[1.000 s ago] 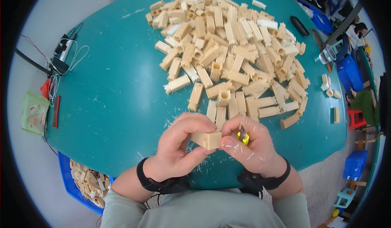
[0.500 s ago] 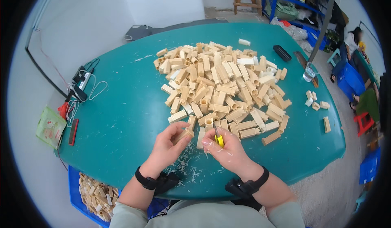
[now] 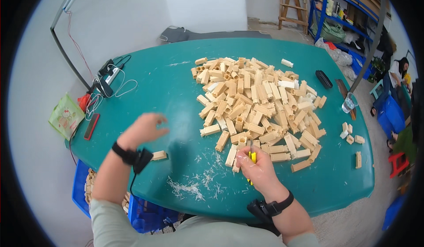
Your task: The person uses a yellow utility knife to carve and smooth the edges of small, rectangular wooden blocks. They pick up individual blocks from a large pile on a green table, trim them, and place them back on the table. The task is performed continuously throughout the clip.
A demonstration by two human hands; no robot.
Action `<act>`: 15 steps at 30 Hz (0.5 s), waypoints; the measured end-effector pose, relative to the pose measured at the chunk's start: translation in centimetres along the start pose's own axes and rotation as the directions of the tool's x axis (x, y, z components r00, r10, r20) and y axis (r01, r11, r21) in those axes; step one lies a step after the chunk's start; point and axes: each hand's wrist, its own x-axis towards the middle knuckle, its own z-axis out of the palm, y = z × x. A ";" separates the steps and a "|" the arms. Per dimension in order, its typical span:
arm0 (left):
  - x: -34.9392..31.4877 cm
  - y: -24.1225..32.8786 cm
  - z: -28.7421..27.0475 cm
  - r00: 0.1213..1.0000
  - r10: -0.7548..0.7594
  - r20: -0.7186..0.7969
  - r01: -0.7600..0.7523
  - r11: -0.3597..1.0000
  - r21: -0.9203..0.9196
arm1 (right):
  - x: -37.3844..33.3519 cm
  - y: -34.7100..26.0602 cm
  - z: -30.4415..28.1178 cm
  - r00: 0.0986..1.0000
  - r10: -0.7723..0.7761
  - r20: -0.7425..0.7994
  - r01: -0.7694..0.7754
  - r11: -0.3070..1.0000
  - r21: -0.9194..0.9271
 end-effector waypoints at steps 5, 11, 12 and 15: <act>12.0 1.9 -5.7 0.997 -0.077 -0.004 0.077 0.994 0.083 | 0.8 -0.3 -1.4 0.992 0.054 -0.114 -0.040 0.992 0.122; 24.3 -0.7 -2.9 0.975 -0.212 -0.073 0.223 0.953 0.206 | 1.6 -0.2 -2.3 0.984 0.062 -0.168 -0.021 0.972 0.233; 24.8 -0.7 -1.5 0.964 -0.237 -0.120 0.254 0.953 0.164 | 1.7 -0.3 -2.3 0.983 0.070 -0.172 -0.028 0.972 0.234; 26.8 -0.7 3.3 0.962 -0.267 -0.065 0.269 0.962 0.036 | 1.9 -0.1 -2.7 0.973 0.091 -0.213 -0.035 0.967 0.252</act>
